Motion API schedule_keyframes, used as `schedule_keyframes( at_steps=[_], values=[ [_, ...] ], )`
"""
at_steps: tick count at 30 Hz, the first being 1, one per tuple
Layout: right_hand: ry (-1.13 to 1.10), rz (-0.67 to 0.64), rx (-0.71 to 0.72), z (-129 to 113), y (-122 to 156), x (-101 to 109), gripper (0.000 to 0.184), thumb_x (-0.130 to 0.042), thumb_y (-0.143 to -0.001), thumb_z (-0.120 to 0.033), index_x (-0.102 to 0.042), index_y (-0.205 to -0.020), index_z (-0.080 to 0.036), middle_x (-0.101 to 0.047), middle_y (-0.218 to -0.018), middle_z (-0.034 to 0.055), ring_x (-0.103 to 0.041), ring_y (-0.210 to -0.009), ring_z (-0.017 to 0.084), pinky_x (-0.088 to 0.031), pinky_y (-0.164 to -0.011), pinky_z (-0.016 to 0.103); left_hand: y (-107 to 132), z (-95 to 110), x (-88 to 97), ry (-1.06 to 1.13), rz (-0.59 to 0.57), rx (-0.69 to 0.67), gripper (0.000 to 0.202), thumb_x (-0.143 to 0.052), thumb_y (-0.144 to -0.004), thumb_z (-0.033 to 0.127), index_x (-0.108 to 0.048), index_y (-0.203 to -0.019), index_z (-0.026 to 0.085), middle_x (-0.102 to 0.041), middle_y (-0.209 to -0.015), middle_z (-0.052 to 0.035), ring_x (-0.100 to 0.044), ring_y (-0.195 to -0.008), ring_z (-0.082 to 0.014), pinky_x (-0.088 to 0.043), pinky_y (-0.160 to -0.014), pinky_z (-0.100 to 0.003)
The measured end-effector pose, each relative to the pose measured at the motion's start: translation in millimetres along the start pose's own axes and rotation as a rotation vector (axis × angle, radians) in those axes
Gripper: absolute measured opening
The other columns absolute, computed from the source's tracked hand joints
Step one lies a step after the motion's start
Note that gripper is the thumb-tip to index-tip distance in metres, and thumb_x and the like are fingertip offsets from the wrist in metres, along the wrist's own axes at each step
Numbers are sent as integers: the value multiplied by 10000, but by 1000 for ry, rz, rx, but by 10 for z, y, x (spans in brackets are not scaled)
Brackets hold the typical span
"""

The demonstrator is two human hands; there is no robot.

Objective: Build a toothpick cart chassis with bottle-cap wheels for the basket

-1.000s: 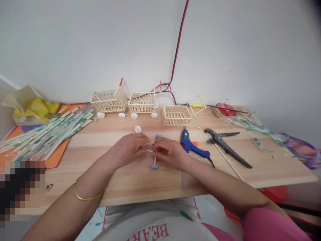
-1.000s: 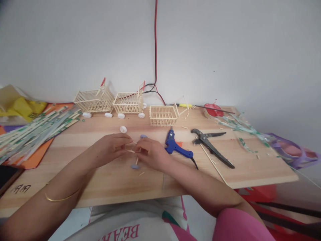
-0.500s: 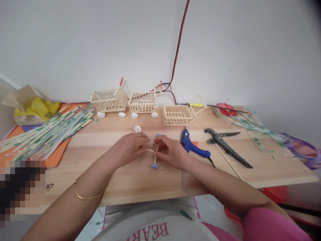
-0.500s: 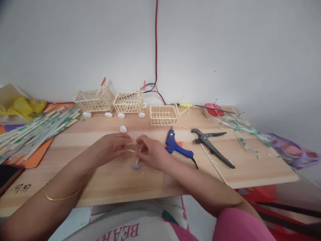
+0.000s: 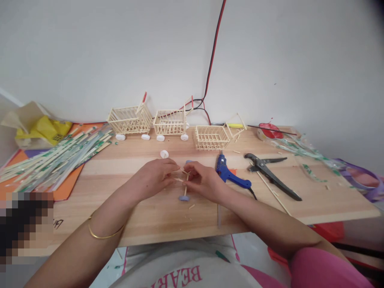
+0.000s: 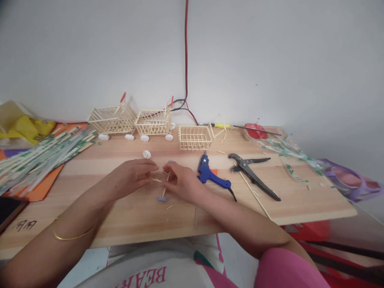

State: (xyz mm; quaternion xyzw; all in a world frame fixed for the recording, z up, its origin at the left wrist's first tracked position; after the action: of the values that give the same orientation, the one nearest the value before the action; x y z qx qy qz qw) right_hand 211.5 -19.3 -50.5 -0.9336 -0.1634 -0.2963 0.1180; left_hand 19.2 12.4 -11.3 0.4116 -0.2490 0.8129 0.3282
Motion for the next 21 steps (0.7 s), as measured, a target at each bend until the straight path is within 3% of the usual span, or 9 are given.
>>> schedule_keyframes(
  at_steps=[15,21],
  values=[
    [2,-4,12,5,0,-2,283,-667,-784,-248,-534,-1030,-206,-639,-808,-1,-623,-710,131,-493,-682,253,6,-15,1,-24,-9,-13,154,-530,-871,212,-652,-957,174,-628,-1048,-76,-597,-927,-200,-460,-802,-322],
    [-9,-12,6,-21,-11,9,283,-667,-779,-264,-530,-1020,-207,-639,-836,5,-623,-720,130,-498,-684,251,15,-21,15,-44,7,42,102,-585,-808,180,-639,-894,174,-558,-940,-38,-538,-853,-177,-440,-736,-293]
  ],
)
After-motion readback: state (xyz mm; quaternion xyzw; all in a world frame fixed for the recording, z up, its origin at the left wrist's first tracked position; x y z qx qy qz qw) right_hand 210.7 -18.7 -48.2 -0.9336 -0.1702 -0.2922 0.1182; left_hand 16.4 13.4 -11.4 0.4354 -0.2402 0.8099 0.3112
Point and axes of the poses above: each hand's wrist, its own y-axis away from the middle knuckle, its own x-axis out of the back of the hand, z = x × y, the point moved 2 cm from there along -y, towards the middle knuckle
